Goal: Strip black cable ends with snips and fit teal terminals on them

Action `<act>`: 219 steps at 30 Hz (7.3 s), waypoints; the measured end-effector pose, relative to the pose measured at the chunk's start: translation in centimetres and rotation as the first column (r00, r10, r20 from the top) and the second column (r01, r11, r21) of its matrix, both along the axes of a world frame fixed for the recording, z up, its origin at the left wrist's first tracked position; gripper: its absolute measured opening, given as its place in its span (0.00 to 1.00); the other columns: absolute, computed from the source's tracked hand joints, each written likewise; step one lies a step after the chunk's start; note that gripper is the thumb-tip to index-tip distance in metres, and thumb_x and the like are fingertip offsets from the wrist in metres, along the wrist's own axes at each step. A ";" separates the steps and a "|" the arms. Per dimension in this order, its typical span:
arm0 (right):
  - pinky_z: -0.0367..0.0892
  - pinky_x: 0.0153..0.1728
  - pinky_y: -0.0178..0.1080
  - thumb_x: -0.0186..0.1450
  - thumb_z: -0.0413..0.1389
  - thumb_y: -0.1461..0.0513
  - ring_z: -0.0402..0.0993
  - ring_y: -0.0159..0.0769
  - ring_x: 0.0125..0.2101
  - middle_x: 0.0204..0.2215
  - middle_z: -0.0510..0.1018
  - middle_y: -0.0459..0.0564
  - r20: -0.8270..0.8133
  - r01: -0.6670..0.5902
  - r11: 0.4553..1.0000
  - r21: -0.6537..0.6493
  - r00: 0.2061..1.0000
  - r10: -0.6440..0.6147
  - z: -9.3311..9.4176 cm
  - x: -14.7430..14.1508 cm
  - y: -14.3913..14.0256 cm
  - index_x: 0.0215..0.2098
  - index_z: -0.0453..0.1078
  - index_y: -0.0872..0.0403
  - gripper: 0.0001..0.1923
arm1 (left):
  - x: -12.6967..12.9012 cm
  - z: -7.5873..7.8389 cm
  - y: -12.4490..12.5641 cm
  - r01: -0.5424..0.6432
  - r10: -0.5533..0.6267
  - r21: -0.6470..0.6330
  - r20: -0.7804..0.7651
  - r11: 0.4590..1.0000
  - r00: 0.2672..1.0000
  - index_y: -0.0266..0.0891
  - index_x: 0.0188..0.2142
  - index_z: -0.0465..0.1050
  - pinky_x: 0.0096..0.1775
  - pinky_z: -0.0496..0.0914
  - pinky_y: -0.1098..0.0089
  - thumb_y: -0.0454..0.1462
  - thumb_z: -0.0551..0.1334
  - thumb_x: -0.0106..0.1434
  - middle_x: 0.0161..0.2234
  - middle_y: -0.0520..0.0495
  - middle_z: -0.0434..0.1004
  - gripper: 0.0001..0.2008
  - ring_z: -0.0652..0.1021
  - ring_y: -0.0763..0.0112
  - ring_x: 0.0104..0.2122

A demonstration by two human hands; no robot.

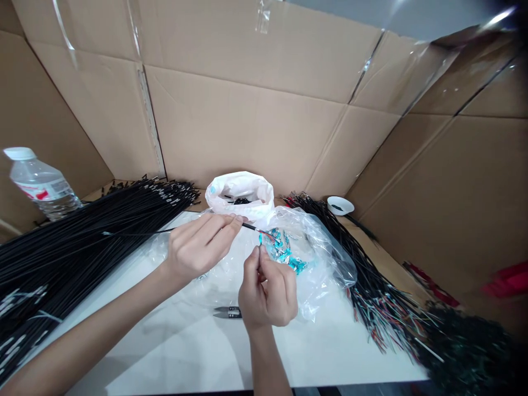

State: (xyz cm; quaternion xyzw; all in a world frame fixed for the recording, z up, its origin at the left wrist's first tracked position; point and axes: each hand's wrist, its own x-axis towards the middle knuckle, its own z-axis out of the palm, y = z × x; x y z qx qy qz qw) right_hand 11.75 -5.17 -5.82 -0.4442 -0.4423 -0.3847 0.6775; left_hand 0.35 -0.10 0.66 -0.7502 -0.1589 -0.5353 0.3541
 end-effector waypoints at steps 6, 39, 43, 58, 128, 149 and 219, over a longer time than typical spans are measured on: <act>0.60 0.22 0.32 0.65 0.62 0.68 0.61 0.26 0.20 0.19 0.66 0.39 -0.260 -0.481 0.860 -0.170 0.864 0.432 1.5 1.3 -1.2 0.35 0.75 0.52 0.05 | 0.2 0.2 0.2 -0.003 0.003 0.008 0.005 1.000 1.000 0.37 0.31 0.71 0.24 0.70 0.74 0.25 0.69 0.61 0.25 0.54 0.80 0.10 0.80 0.74 0.24; 0.55 0.20 0.33 0.63 0.62 0.49 0.53 0.27 0.19 0.18 0.62 0.38 -0.567 -0.918 0.034 -0.395 0.273 0.777 6.1 4.5 -0.3 0.27 0.73 0.52 0.16 | -3.4 2.9 1.7 0.352 -0.376 -0.230 -0.066 0.907 0.924 0.43 0.37 0.77 0.37 0.79 0.74 0.30 0.62 0.70 0.33 0.53 0.85 0.08 0.85 0.73 0.33; 0.56 0.23 0.33 0.65 0.61 0.60 0.53 0.27 0.19 0.17 0.55 0.36 -0.305 -0.815 0.413 -0.407 0.547 0.780 6.2 4.8 0.1 0.30 0.73 0.51 0.06 | -3.7 3.1 1.4 0.309 -0.333 -0.192 -0.109 0.932 0.937 0.41 0.38 0.77 0.35 0.78 0.76 0.30 0.64 0.68 0.33 0.53 0.85 0.05 0.84 0.73 0.31; 0.53 0.28 0.38 0.64 0.54 0.63 0.70 0.36 0.28 0.27 0.79 0.48 0.141 0.159 -0.082 -0.984 0.972 0.186 7.3 14.9 2.9 0.28 0.76 0.51 0.10 | -3.8 3.6 1.2 0.270 -0.351 -0.531 -0.055 0.803 0.935 0.43 0.43 0.80 0.31 0.72 0.75 0.33 0.59 0.72 0.36 0.50 0.85 0.10 0.82 0.73 0.31; 0.53 0.20 0.32 0.72 0.53 0.58 0.64 0.27 0.16 0.17 0.70 0.40 -0.274 -0.240 -0.140 -0.960 0.732 0.623 -4.3 10.3 -11.4 0.32 0.69 0.54 0.12 | -4.2 -9.7 -10.6 -0.384 -0.404 -0.736 -0.645 0.557 0.648 0.39 0.39 0.75 0.32 0.63 0.66 0.26 0.57 0.69 0.34 0.50 0.79 0.11 0.74 0.67 0.31; 0.52 0.20 0.31 0.68 0.55 0.61 0.59 0.26 0.15 0.16 0.65 0.39 -0.244 -0.245 -0.092 -0.965 0.716 0.653 -6.0 8.6 -11.0 0.27 0.65 0.54 0.11 | -3.9 -9.6 -10.0 -0.410 -0.455 -0.782 -0.612 0.469 0.647 0.40 0.33 0.74 0.31 0.58 0.64 0.25 0.59 0.68 0.29 0.50 0.75 0.12 0.72 0.65 0.30; 0.40 0.23 0.42 0.69 0.51 0.72 0.69 0.36 0.19 0.22 0.75 0.44 0.328 0.423 0.365 -0.829 -0.160 0.931 0.5 8.6 -4.3 0.39 0.63 0.53 0.08 | -4.6 -10.5 -10.0 -0.419 -0.366 -0.892 -0.452 0.170 0.814 0.41 0.40 0.80 0.27 0.55 0.70 0.37 0.61 0.72 0.33 0.52 0.82 0.08 0.79 0.70 0.31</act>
